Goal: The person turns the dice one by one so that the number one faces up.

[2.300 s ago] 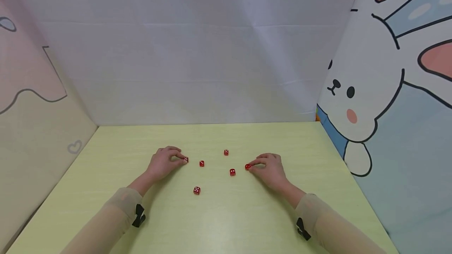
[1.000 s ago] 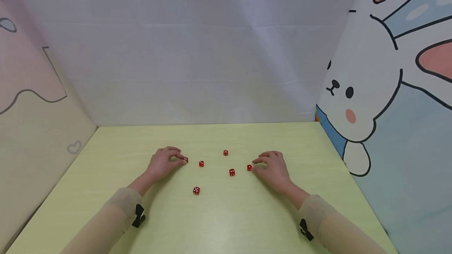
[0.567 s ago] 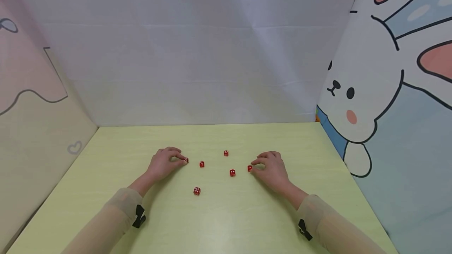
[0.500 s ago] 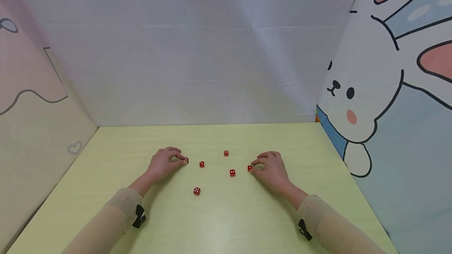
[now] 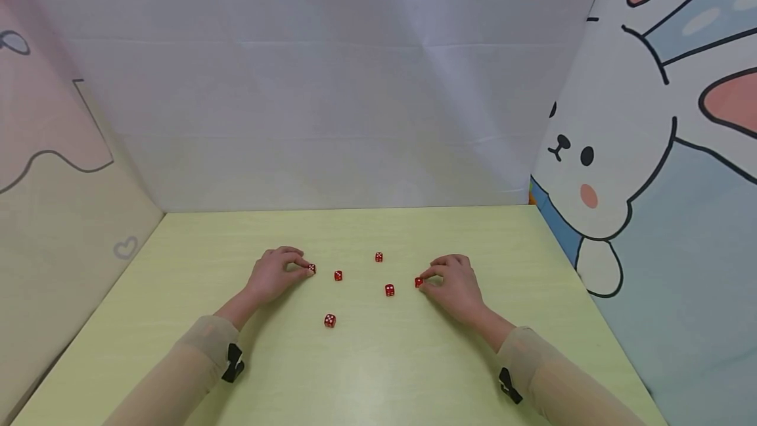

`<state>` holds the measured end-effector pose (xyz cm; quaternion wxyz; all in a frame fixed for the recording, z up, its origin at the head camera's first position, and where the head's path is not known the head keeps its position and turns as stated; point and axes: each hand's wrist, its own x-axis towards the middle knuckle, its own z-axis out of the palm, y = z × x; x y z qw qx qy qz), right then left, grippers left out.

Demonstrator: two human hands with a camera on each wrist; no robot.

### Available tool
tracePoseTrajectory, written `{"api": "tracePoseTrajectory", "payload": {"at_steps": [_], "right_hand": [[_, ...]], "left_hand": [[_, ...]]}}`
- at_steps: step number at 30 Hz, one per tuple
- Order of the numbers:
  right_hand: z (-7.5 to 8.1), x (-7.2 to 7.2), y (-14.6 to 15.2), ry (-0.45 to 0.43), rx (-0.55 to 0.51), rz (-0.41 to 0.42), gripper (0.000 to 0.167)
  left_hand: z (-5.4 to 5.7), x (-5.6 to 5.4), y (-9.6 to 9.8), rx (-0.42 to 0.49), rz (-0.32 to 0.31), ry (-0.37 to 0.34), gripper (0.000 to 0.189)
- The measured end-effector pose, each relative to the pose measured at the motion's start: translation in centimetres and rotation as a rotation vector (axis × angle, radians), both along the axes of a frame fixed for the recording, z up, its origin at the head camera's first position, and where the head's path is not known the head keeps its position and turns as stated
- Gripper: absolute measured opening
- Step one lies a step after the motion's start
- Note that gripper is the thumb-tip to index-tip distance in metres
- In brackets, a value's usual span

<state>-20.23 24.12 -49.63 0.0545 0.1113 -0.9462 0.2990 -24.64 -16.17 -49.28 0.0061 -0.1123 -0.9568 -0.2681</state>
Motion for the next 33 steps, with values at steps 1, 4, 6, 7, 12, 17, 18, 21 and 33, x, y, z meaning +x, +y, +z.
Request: {"api": "tracePoseTrajectory", "payload": {"at_steps": [1,4,6,7,12,17,18,21,33], "right_hand": [[0.1,0.0,0.0,0.0,-0.001,0.0,0.011],[0.3,-0.1,-0.1,0.001,-0.005,-0.003,0.011],[0.5,-0.2,-0.2,0.002,-0.013,-0.01,0.012],[0.6,-0.3,-0.2,0.003,-0.017,-0.015,0.012],[1.0,-0.9,-0.5,-0.009,-0.029,-0.039,0.016],[1.2,-1.8,-0.7,-0.01,-0.038,-0.045,0.019],[1.2,-2.0,-0.7,-0.003,-0.041,-0.042,0.02],[1.2,-2.6,-0.9,0.019,-0.046,-0.025,0.019],[0.8,-4.4,-1.8,0.001,-0.05,-0.041,0.02]], "left_hand": [[0.0,0.0,0.0,0.0,0.0,0.0,0.019],[0.0,0.0,0.0,0.003,0.001,0.0,0.019],[0.1,0.0,0.0,0.007,0.001,-0.002,0.019],[0.1,0.0,0.0,0.009,0.002,-0.002,0.019],[0.1,0.0,0.0,0.011,0.002,-0.003,0.018],[0.1,-0.1,0.0,0.008,0.004,-0.007,0.018],[0.1,-0.1,0.0,0.006,0.005,-0.007,0.018],[0.1,-0.1,0.0,0.004,0.005,-0.008,0.018],[0.3,0.0,0.0,0.002,0.007,-0.007,0.019]]}}
